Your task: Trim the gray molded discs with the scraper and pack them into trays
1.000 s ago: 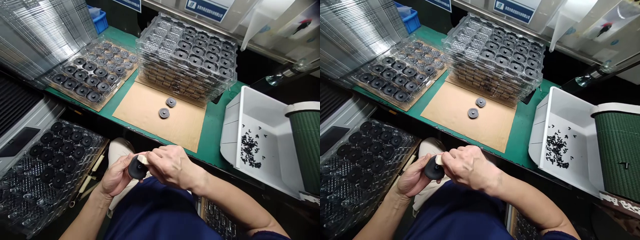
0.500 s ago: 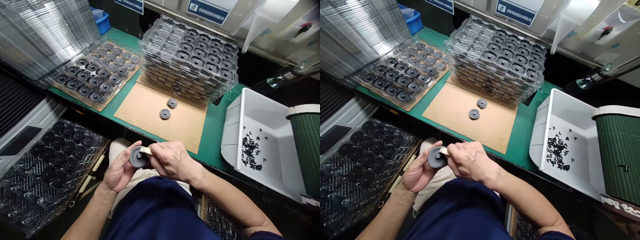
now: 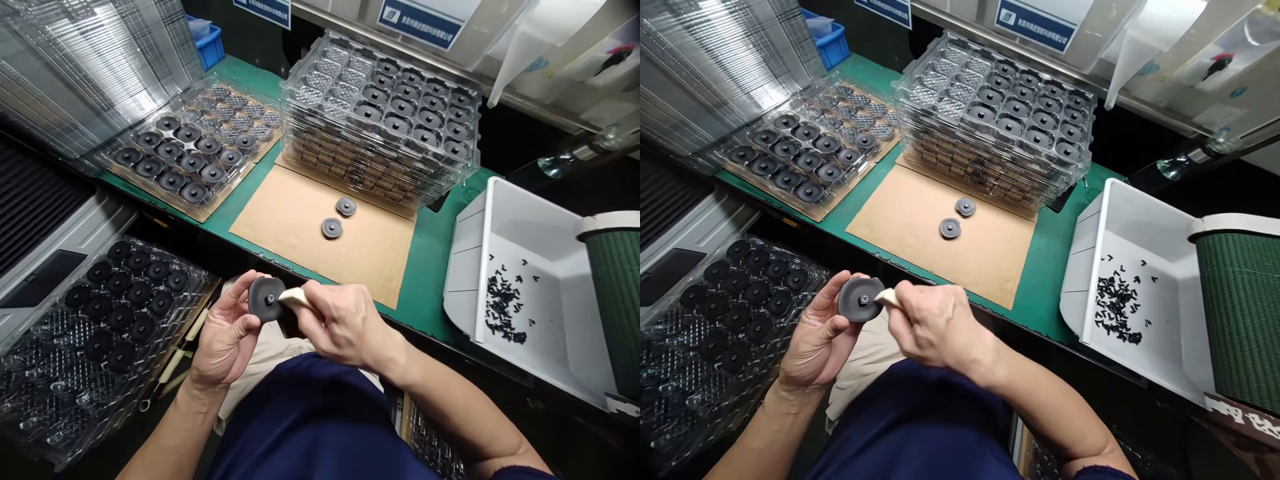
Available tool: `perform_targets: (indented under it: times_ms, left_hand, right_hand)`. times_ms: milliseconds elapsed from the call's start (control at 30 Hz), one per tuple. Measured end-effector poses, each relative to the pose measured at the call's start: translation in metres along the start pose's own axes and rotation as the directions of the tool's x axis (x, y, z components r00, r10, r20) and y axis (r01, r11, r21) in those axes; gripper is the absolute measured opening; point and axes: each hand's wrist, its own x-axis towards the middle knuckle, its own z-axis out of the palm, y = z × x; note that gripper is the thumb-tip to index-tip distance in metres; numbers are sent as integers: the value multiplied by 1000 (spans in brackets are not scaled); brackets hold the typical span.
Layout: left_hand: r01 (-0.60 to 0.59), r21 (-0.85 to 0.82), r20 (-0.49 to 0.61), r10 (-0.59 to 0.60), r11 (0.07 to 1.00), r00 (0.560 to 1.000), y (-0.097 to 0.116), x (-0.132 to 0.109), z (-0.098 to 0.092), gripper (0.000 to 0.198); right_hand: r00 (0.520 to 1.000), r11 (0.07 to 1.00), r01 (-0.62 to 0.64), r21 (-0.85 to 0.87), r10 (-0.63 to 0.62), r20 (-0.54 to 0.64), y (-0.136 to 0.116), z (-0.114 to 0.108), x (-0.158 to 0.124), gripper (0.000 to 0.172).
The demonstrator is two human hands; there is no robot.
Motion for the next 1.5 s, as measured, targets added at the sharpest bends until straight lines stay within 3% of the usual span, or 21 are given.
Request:
perform_targets:
  times_ms: [133,267,367,433,500,600,733,933,1000,1200,1333,1400,1500]
  left_hand:
    - [153,-65,57,-149,986,987,2,-2,-3,59]
    - [282,-47,134,-274,958,952,4,-4,4,52]
    - [322,63,114,-327,945,938,0,-3,6,56]
    - [321,101,69,-328,942,942,-5,-1,6,45]
    - [316,100,5,-318,944,948,-10,3,5,30]
    - [306,62,-68,-302,950,951,-13,11,7,30]
    - [274,47,-44,-272,961,961,-12,16,10,62]
    - [287,172,-9,-290,942,957,-15,10,10,97]
    - [319,194,-1,-325,928,946,-17,10,9,91]
    - [317,10,-170,-310,948,935,-23,18,0,27]
    - [291,-8,-265,-282,957,922,-28,21,-6,17]
    - [223,62,-292,-196,973,936,-29,19,-5,19]
    - [-31,297,-274,117,954,955,-28,7,-1,23]
  right_hand:
    - [982,957,-190,-219,187,-35,47,13,12,30]
    - [909,858,-413,-305,410,-79,110,33,14,29]
    - [878,820,-474,-323,468,-99,148,47,7,32]
    - [867,804,-493,-333,487,-109,161,56,0,35]
    - [858,787,-509,-348,497,-130,166,65,-6,36]
    - [863,783,-501,-369,482,-147,165,75,-11,35]
    - [880,796,-471,-379,451,-146,164,79,-12,36]
    - [884,796,-465,-387,437,-164,168,81,-13,36]
    - [887,796,-461,-391,431,-168,168,81,-14,35]
    - [894,799,-448,-401,412,-176,169,82,-14,36]
    - [892,795,-450,-406,413,-181,169,83,-14,37]
    - [893,794,-449,-409,412,-181,168,83,-14,37]
    - [895,795,-446,-412,408,-182,168,83,-14,36]
